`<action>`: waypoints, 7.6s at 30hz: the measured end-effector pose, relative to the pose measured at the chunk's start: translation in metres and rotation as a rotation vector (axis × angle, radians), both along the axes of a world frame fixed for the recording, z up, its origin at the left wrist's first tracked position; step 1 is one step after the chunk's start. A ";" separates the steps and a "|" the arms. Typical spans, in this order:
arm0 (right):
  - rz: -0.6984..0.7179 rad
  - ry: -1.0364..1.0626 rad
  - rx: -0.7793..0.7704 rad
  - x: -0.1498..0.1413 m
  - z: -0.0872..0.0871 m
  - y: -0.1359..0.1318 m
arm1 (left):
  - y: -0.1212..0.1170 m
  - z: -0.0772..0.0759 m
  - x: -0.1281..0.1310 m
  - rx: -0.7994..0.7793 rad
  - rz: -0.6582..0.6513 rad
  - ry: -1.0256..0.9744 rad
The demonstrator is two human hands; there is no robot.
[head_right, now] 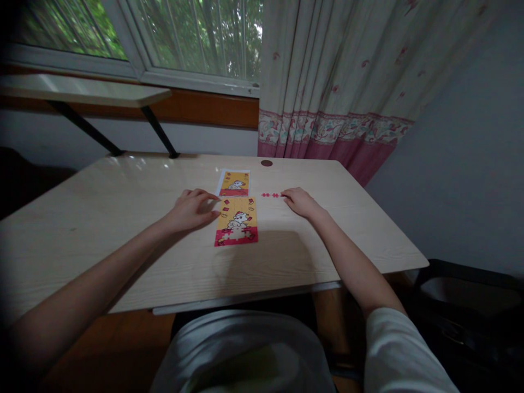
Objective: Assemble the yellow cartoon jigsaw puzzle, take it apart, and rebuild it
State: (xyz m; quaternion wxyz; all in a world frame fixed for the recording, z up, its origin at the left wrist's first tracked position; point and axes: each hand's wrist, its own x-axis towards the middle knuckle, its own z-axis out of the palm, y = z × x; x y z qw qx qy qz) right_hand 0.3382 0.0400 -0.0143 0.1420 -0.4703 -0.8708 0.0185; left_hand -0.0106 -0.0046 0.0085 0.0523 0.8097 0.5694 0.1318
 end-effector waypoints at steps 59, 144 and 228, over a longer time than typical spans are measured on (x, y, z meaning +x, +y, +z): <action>0.087 0.506 0.280 -0.091 0.005 -0.061 | -0.018 0.006 0.034 -0.122 -0.146 -0.735; 0.009 0.319 -0.277 -0.110 0.003 -0.063 | -0.018 0.014 0.021 -0.007 -0.738 0.015; 0.174 0.199 -0.425 -0.021 0.021 -0.026 | -0.003 0.010 0.001 0.089 -0.565 0.031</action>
